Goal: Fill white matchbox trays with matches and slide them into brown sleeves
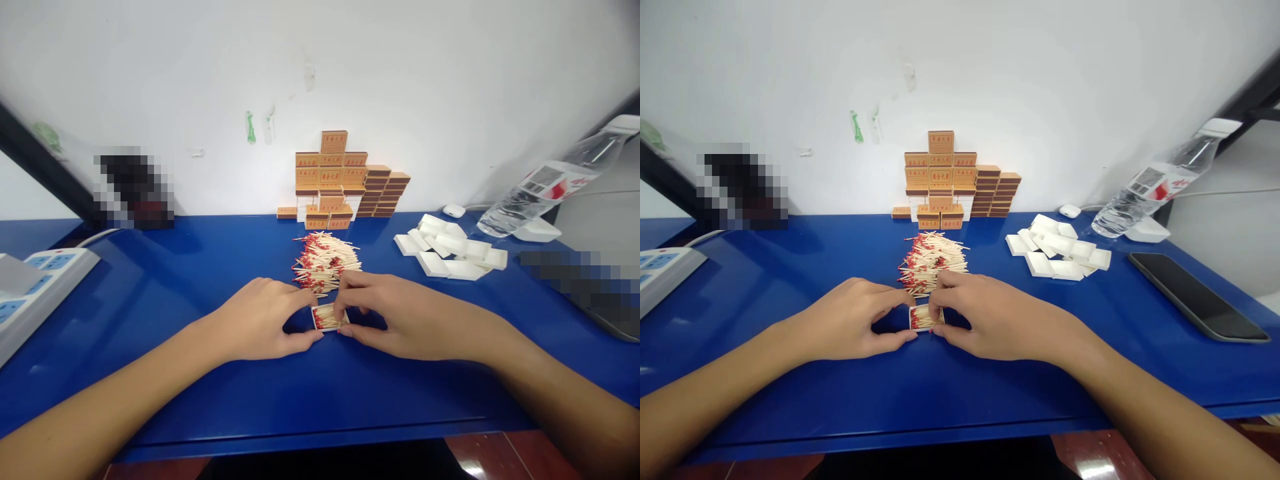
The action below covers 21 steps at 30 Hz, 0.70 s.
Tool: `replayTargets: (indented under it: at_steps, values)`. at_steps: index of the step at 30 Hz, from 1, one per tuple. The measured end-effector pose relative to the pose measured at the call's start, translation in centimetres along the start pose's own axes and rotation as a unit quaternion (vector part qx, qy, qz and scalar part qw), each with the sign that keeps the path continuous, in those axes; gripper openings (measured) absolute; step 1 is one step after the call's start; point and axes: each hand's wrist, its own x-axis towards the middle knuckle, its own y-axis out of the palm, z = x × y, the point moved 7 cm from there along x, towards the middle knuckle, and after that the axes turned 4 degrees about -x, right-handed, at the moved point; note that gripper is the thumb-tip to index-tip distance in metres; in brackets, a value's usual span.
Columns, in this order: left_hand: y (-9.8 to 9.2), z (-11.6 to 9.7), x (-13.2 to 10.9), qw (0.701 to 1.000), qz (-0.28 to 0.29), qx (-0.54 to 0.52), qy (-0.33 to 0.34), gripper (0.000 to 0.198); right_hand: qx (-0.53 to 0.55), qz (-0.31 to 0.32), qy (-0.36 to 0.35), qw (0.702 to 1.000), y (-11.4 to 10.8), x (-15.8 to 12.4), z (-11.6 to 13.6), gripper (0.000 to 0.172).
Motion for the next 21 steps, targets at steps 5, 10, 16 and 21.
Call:
replayTargets:
  at_steps: [5,10,16,21]
  values:
    - [0.0,0.1,0.1,1.0,0.006,0.002,-0.007,0.027,-0.01,-0.019,0.001,1.0,0.3,0.4,-0.2,0.012]
    - [0.0,-0.2,0.1,1.0,0.0,-0.001,0.003,0.027,-0.034,-0.032,0.005,0.999,1.0,0.9,-0.4,0.018]
    - [0.2,0.2,0.2,1.0,0.014,0.006,-0.019,0.028,-0.022,-0.034,-0.008,0.999,0.9,0.8,0.1,0.015]
    - [0.1,0.1,0.1,1.0,0.005,0.001,-0.007,0.027,0.008,-0.018,-0.007,1.0,0.4,0.4,0.2,0.01]
